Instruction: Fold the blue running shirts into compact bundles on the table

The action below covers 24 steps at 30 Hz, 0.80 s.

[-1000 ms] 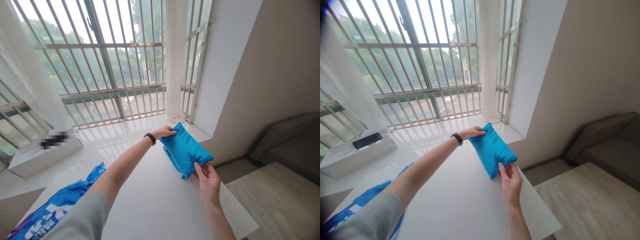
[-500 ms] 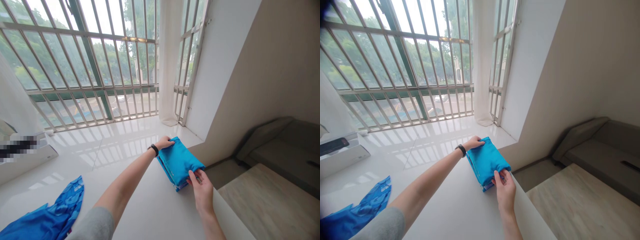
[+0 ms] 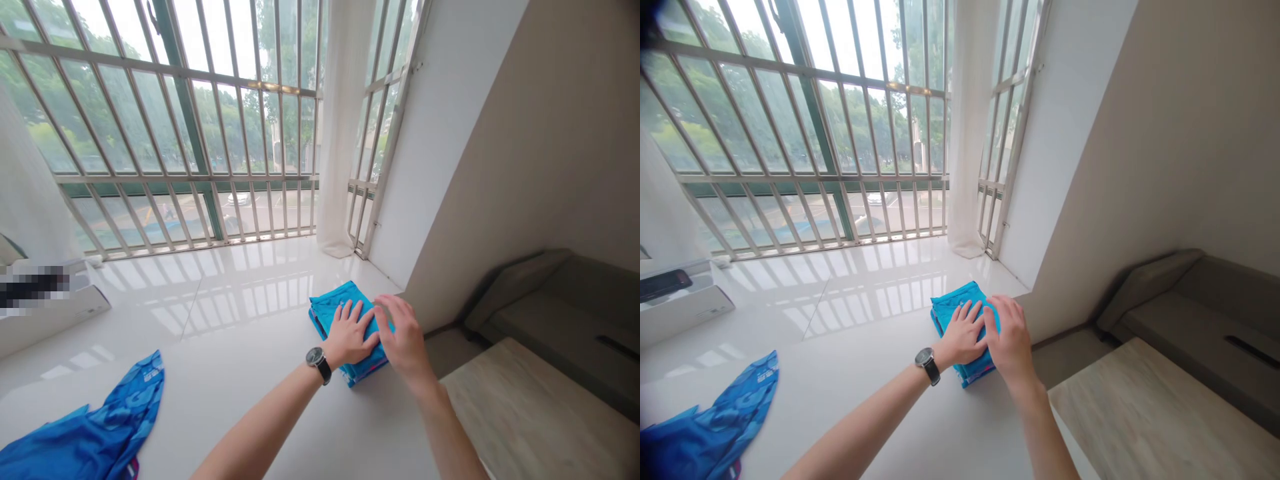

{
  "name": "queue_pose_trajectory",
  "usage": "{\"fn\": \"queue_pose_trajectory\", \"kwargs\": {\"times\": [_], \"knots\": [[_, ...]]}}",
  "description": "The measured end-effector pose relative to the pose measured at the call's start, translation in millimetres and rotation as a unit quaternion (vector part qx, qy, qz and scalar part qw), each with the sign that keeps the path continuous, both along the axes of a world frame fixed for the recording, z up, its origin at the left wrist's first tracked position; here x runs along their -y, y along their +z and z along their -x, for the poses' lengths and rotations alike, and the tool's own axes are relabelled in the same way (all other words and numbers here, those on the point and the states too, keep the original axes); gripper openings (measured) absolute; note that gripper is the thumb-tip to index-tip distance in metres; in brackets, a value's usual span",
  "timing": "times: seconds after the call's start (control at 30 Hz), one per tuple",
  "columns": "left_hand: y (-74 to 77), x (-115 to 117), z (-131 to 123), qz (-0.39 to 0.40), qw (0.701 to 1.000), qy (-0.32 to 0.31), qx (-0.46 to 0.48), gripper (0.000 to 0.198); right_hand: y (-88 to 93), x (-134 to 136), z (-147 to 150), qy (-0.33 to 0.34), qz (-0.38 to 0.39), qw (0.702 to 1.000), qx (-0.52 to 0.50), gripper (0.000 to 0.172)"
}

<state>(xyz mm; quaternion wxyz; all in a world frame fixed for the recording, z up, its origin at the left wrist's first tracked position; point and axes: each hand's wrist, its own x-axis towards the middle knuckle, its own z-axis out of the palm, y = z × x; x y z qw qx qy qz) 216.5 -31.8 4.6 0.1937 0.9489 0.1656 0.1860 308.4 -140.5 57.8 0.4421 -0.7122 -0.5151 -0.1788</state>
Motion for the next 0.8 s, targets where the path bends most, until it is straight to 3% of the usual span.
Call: {"fn": "queue_pose_trajectory", "kwargs": {"times": [0.07,0.17,0.3,0.4,0.5,0.63,0.8], "knots": [[-3.6,7,-6,0.007,1.0,-0.008,-0.012,0.061,3.0,-33,-15,0.047,0.082,0.995,0.026,0.043],[0.0,9,-6,0.021,1.0,0.003,-0.005,0.067,-14.4,-72,-37,0.1,0.223,0.969,0.034,0.052],[6.1,20,40,0.051,0.997,0.065,0.005,0.084,-54.8,-89,-56,0.124,0.277,0.953,0.007,0.062],[7.0,37,104,0.042,0.996,0.077,-0.001,0.085,-79.7,-88,-67,0.121,0.307,0.944,0.0,0.073],[5.6,55,183,0.028,0.991,0.119,-0.045,0.081,-92.4,-89,-76,0.11,0.35,0.93,0.021,0.079],[-0.8,79,295,-0.009,0.964,0.251,-0.086,0.065,-87.9,-91,-81,0.115,0.36,0.926,0.018,0.08],[-13.0,100,423,-0.137,0.898,0.413,-0.064,0.052,-75.7,-67,-82,0.113,0.324,0.939,0.027,0.083]]}}
